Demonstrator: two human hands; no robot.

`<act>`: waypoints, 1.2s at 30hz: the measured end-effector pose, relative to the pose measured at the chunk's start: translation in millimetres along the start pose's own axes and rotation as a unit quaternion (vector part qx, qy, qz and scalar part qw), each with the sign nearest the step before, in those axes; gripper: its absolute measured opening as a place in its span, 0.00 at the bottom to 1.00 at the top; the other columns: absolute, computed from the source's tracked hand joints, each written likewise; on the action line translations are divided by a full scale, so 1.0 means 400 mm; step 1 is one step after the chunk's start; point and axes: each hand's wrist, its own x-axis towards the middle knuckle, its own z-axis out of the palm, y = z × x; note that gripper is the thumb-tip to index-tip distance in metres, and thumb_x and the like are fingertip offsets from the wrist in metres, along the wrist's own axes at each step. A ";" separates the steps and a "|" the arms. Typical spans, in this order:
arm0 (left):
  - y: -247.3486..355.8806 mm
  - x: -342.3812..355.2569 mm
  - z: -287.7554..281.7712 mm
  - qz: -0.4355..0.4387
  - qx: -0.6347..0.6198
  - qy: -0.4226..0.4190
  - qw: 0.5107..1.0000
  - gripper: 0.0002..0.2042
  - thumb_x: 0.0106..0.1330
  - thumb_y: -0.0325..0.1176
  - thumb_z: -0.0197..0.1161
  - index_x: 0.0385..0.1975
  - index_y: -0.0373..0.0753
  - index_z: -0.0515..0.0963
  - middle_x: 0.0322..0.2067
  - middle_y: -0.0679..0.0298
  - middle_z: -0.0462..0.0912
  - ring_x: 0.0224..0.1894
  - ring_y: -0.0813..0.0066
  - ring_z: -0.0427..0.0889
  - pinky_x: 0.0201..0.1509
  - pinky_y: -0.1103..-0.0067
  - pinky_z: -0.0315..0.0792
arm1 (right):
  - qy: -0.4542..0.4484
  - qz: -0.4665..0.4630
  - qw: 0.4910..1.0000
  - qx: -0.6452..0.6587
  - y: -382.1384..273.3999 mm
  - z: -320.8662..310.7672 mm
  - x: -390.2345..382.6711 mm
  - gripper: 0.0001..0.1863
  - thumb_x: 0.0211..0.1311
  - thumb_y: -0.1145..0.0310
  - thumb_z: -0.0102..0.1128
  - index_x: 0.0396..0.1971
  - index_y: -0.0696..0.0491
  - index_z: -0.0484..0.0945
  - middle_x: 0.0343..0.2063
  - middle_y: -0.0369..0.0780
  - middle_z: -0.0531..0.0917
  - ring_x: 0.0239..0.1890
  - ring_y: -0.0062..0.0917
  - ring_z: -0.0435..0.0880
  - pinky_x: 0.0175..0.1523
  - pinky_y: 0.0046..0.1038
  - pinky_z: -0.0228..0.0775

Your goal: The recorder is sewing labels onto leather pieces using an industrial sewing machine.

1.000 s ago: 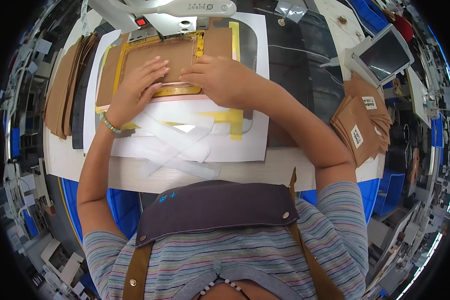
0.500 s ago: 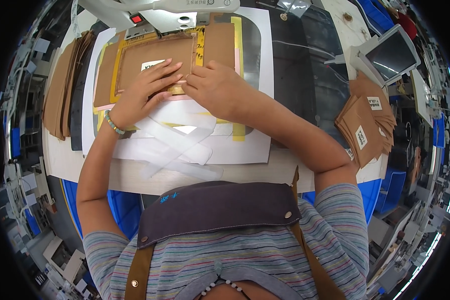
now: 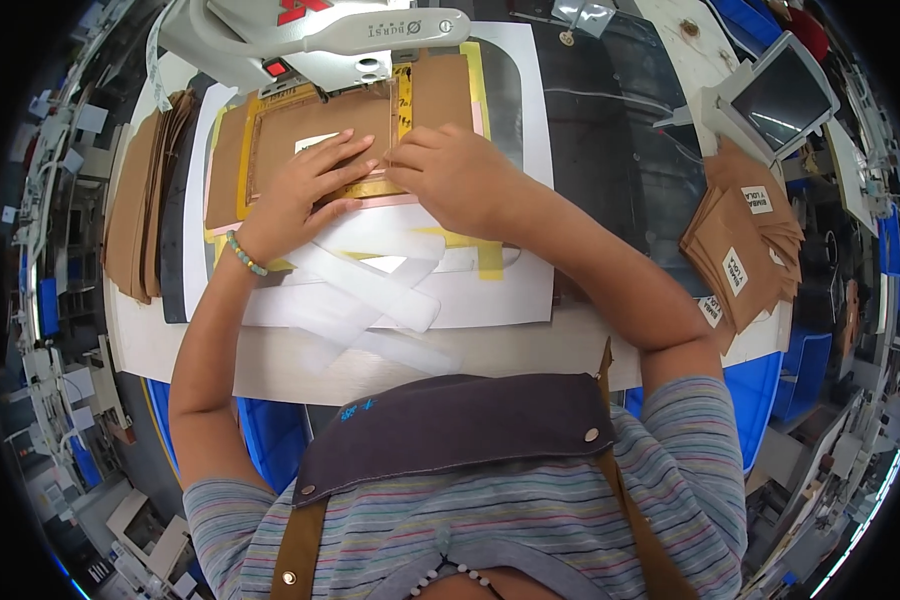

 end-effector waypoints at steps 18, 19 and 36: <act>-0.082 0.085 0.011 0.002 0.083 0.047 0.995 0.22 0.76 0.46 0.64 0.65 0.46 0.82 0.71 0.63 0.77 0.76 0.58 0.70 0.78 0.63 0.66 | 0.047 0.185 0.981 0.033 0.126 -0.036 -0.035 0.13 0.68 0.73 0.60 0.47 0.58 0.88 0.58 0.42 0.85 0.64 0.38 0.80 0.68 0.38 0.74; -0.085 0.090 0.011 0.009 0.083 0.046 0.995 0.22 0.76 0.46 0.64 0.65 0.46 0.82 0.71 0.63 0.77 0.76 0.58 0.70 0.78 0.63 0.66 | 0.046 0.182 0.982 0.031 0.127 -0.035 -0.035 0.13 0.68 0.73 0.60 0.47 0.58 0.88 0.58 0.42 0.85 0.64 0.38 0.80 0.69 0.38 0.73; -0.127 0.089 0.017 -0.075 -0.032 0.073 0.994 0.21 0.81 0.36 0.55 0.68 0.35 0.77 0.67 0.53 0.80 0.67 0.51 0.77 0.75 0.65 0.69 | -0.046 -0.016 0.997 0.055 -0.071 -0.052 -0.005 0.20 0.72 0.64 0.63 0.62 0.48 0.83 0.68 0.37 0.80 0.75 0.33 0.70 0.80 0.50 0.55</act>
